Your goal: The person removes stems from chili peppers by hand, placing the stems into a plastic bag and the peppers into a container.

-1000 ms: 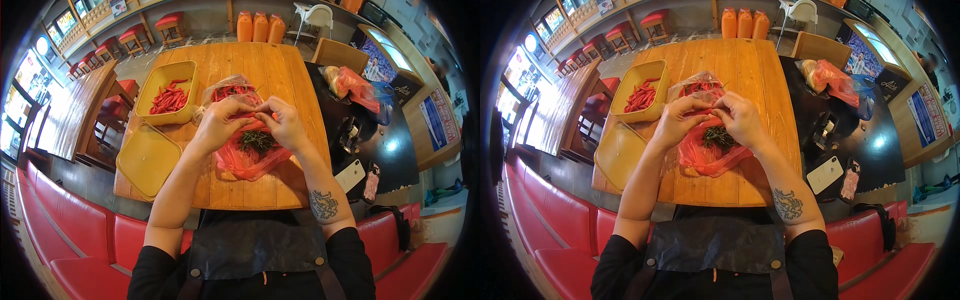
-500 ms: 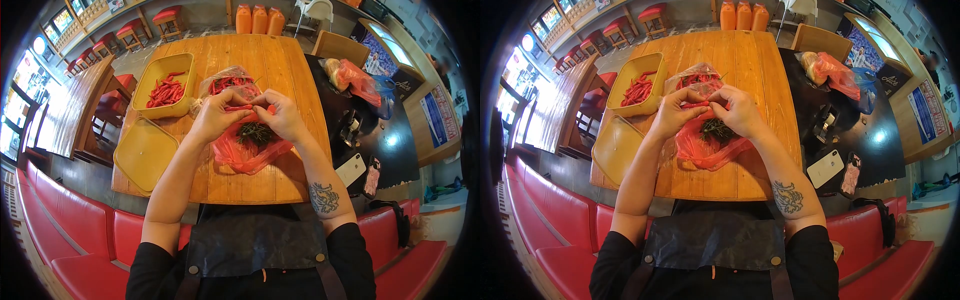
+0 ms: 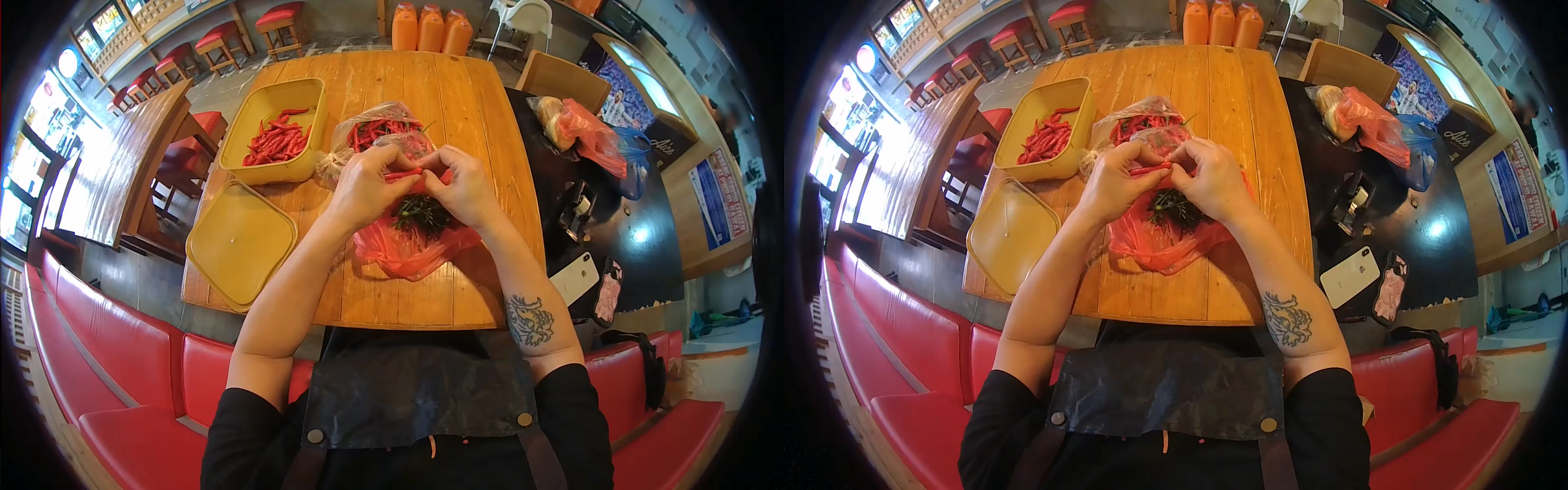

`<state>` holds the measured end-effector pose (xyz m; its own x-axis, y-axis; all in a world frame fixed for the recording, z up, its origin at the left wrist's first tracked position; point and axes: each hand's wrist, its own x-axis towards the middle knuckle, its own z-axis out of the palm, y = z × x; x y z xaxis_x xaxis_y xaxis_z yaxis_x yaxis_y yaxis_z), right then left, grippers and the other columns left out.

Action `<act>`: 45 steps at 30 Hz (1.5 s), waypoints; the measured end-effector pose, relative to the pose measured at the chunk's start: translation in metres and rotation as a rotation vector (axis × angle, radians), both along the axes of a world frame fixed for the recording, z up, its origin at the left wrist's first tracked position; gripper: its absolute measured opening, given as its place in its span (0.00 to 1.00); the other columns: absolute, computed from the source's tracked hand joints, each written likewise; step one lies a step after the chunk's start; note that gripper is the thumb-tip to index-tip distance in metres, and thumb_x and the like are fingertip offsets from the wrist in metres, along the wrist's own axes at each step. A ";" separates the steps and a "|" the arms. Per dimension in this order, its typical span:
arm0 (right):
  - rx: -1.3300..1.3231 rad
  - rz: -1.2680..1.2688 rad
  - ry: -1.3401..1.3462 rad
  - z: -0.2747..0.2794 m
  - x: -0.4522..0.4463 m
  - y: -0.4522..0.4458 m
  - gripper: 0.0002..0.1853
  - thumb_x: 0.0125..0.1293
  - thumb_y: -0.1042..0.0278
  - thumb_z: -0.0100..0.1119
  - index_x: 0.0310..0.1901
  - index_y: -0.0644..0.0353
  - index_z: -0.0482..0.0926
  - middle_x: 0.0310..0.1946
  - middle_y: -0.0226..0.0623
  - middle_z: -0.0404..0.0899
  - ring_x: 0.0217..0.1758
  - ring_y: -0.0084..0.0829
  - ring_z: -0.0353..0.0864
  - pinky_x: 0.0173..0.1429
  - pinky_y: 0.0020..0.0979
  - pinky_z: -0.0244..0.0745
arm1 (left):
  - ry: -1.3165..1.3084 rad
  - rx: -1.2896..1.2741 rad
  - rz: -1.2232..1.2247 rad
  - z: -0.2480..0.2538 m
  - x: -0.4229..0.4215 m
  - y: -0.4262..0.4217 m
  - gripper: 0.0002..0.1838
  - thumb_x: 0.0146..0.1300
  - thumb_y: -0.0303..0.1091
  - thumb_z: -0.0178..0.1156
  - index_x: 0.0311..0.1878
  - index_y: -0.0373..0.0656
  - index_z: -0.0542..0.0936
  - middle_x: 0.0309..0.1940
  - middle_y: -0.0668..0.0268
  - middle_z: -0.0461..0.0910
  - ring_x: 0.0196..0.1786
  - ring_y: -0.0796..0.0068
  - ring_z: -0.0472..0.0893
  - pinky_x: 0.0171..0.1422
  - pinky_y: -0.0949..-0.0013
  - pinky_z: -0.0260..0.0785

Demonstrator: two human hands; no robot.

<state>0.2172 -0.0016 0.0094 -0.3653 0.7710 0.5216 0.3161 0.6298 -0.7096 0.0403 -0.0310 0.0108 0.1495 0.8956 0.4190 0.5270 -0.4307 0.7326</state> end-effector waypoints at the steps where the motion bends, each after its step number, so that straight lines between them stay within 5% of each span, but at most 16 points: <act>1: 0.012 -0.002 -0.013 0.000 -0.001 0.000 0.05 0.52 0.73 0.61 0.30 0.64 0.79 0.28 0.42 0.78 0.33 0.40 0.79 0.38 0.35 0.74 | -0.003 -0.002 -0.001 -0.002 0.000 0.001 0.08 0.55 0.27 0.66 0.35 0.36 0.78 0.31 0.65 0.81 0.37 0.81 0.78 0.45 0.72 0.71; 12: -0.054 0.066 -0.032 -0.012 0.001 0.008 0.07 0.51 0.72 0.60 0.31 0.64 0.79 0.27 0.43 0.78 0.32 0.41 0.79 0.36 0.36 0.73 | -0.210 -0.233 -0.175 -0.008 -0.008 0.008 0.06 0.57 0.24 0.65 0.37 0.35 0.79 0.32 0.69 0.82 0.37 0.84 0.78 0.45 0.76 0.72; 15: -0.099 0.066 0.000 -0.012 0.001 0.009 0.06 0.52 0.72 0.61 0.31 0.63 0.80 0.27 0.41 0.78 0.32 0.41 0.78 0.40 0.35 0.73 | -0.249 -0.205 -0.200 -0.014 -0.012 0.014 0.06 0.58 0.26 0.65 0.37 0.35 0.80 0.33 0.69 0.82 0.37 0.84 0.78 0.45 0.76 0.72; 19: 0.184 0.027 -0.101 -0.007 0.003 0.008 0.05 0.53 0.71 0.63 0.32 0.58 0.79 0.28 0.36 0.77 0.35 0.38 0.76 0.53 0.40 0.67 | -0.275 -0.286 -0.162 -0.008 -0.015 0.015 0.08 0.58 0.28 0.66 0.39 0.36 0.80 0.33 0.69 0.82 0.37 0.84 0.78 0.46 0.76 0.72; 21: 0.259 0.005 -0.131 -0.006 0.003 0.007 0.05 0.53 0.71 0.64 0.32 0.56 0.79 0.28 0.34 0.77 0.37 0.37 0.76 0.57 0.42 0.64 | -0.483 -0.457 -0.224 -0.004 -0.014 0.012 0.08 0.58 0.28 0.67 0.39 0.36 0.80 0.34 0.69 0.82 0.38 0.83 0.78 0.46 0.77 0.72; 24: 0.384 -0.019 -0.160 -0.006 0.003 0.007 0.06 0.53 0.70 0.65 0.32 0.55 0.78 0.28 0.33 0.75 0.38 0.36 0.75 0.60 0.47 0.61 | -0.271 -0.362 -0.133 0.000 -0.014 0.011 0.09 0.58 0.28 0.66 0.40 0.35 0.80 0.34 0.68 0.82 0.39 0.83 0.79 0.47 0.77 0.73; 32: 0.379 -0.032 -0.185 -0.006 0.002 0.006 0.06 0.53 0.71 0.63 0.32 0.56 0.76 0.28 0.33 0.75 0.39 0.37 0.75 0.63 0.47 0.61 | -0.262 -0.237 -0.120 -0.003 -0.008 0.008 0.08 0.57 0.28 0.67 0.38 0.36 0.80 0.34 0.68 0.82 0.39 0.84 0.78 0.47 0.77 0.72; 45: 0.257 0.029 -0.092 -0.012 0.001 0.010 0.04 0.52 0.71 0.61 0.29 0.59 0.76 0.26 0.36 0.76 0.35 0.39 0.76 0.49 0.38 0.65 | -0.201 -0.159 -0.169 -0.009 -0.010 0.011 0.06 0.57 0.25 0.66 0.37 0.36 0.80 0.33 0.67 0.82 0.37 0.83 0.78 0.45 0.76 0.72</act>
